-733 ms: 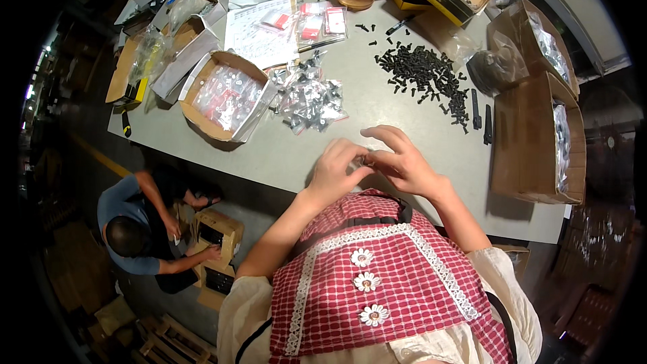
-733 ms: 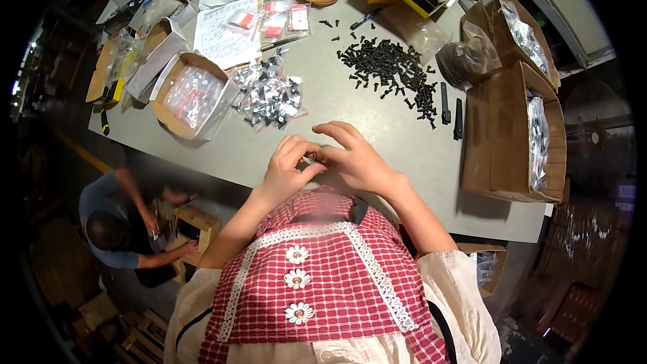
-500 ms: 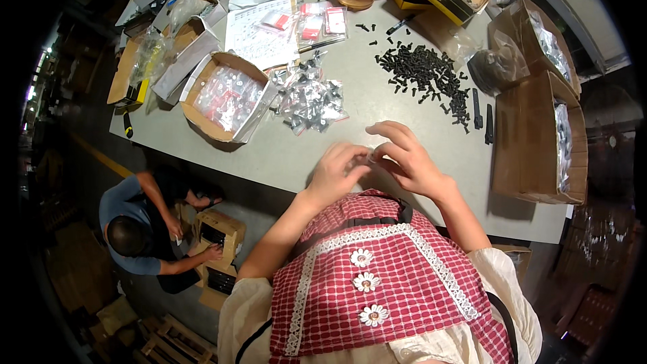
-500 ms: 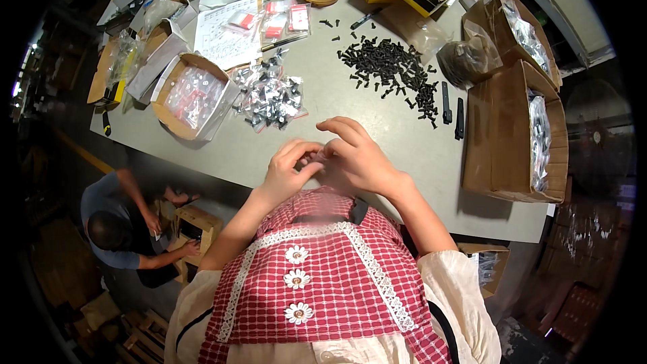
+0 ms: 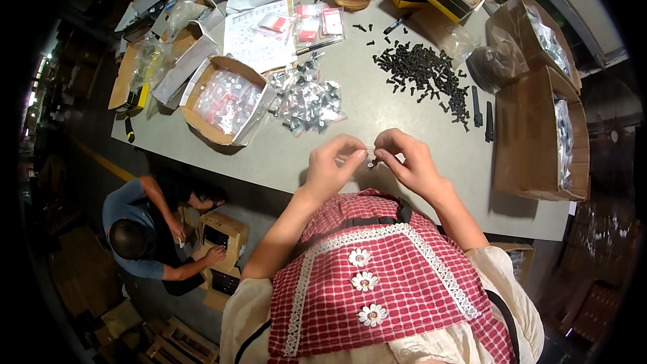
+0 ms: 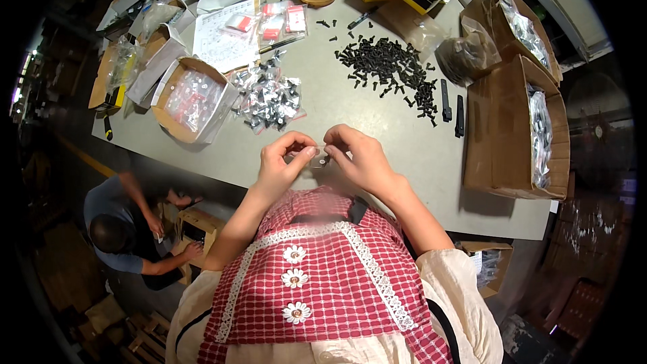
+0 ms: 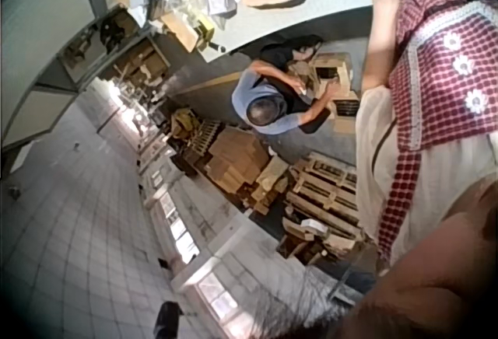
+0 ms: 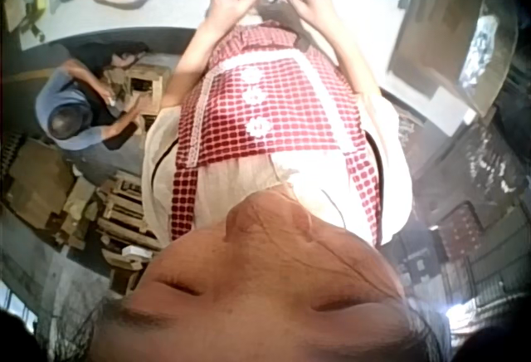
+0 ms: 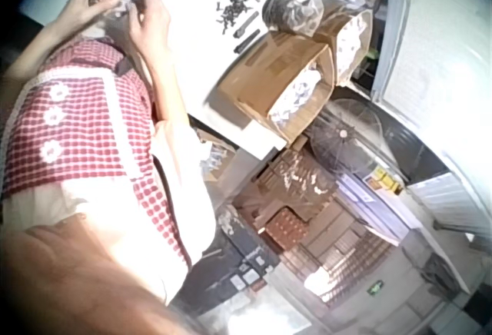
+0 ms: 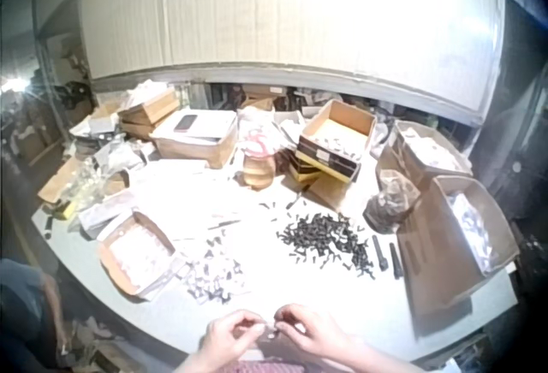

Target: The person places small plastic parts and black metal components into plastic bags by hand and moves various containers of parts around a workbench.

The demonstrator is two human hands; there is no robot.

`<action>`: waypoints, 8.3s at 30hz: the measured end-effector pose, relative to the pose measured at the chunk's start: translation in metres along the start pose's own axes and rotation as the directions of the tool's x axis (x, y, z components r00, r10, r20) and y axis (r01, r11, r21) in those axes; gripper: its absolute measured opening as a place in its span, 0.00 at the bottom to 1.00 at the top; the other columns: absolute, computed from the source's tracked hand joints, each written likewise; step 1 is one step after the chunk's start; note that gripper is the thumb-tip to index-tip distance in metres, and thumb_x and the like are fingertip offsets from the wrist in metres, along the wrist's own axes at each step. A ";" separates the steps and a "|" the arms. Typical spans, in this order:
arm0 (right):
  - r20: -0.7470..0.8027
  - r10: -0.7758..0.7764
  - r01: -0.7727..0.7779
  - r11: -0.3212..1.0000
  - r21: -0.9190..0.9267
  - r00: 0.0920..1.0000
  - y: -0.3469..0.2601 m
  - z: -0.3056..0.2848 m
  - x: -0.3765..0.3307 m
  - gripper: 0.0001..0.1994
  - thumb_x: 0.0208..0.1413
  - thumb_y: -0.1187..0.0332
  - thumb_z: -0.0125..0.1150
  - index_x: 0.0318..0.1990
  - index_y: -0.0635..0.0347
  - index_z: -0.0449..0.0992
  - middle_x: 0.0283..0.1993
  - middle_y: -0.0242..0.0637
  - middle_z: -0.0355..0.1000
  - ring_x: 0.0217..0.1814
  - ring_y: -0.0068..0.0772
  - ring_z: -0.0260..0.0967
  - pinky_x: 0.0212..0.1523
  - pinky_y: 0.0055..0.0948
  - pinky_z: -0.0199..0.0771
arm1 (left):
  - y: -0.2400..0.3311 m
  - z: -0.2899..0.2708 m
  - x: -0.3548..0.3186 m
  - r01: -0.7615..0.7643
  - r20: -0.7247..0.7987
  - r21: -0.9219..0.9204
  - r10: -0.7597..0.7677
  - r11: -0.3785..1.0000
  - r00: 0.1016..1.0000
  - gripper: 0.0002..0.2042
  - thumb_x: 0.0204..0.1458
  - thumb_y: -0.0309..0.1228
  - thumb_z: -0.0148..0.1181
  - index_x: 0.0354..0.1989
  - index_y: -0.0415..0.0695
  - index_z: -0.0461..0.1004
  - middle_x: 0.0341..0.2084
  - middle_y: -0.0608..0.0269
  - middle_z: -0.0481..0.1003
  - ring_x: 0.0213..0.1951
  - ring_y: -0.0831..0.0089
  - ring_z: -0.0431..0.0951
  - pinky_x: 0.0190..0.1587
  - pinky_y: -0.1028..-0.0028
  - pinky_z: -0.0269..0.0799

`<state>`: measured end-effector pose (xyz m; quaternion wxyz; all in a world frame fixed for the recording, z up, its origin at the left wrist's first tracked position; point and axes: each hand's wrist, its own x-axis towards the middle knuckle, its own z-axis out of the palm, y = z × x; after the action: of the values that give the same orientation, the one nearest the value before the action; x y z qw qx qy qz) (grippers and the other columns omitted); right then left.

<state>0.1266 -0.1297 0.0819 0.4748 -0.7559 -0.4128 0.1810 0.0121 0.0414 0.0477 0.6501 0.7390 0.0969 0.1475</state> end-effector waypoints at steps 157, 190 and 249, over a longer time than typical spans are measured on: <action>0.143 0.520 -0.418 0.462 0.782 0.842 0.064 -0.028 0.004 0.10 0.62 0.65 0.62 0.39 0.65 0.78 0.24 0.29 0.71 0.20 0.16 0.64 0.18 0.18 0.65 | -0.057 -0.024 -0.030 0.123 -0.179 0.447 -0.046 0.886 0.983 0.05 0.57 0.28 0.62 0.34 0.39 0.79 0.26 0.61 0.76 0.27 0.70 0.76 0.32 0.72 0.71; 0.217 0.135 -0.202 0.924 0.324 0.967 0.025 0.032 0.010 0.11 0.66 0.66 0.58 0.52 0.58 0.75 0.30 0.26 0.74 0.27 0.13 0.65 0.27 0.19 0.63 | -0.048 0.002 -0.003 -0.295 0.050 0.545 0.320 0.785 0.946 0.12 0.42 0.25 0.69 0.36 0.39 0.76 0.33 0.56 0.72 0.38 0.55 0.72 0.40 0.62 0.70; 0.018 -0.060 0.060 0.998 0.018 0.998 -0.003 0.013 0.012 0.09 0.58 0.73 0.62 0.45 0.62 0.75 0.39 0.44 0.75 0.41 0.44 0.76 0.43 0.36 0.76 | 0.007 -0.010 0.004 -0.165 -0.049 0.295 0.187 0.941 0.981 0.03 0.53 0.23 0.63 0.34 0.37 0.77 0.28 0.60 0.79 0.31 0.71 0.79 0.35 0.73 0.74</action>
<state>0.1235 -0.1122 0.0797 0.4828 -0.7373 -0.4379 0.1775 0.0118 0.0512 0.0564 0.5150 0.8257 0.0755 0.2173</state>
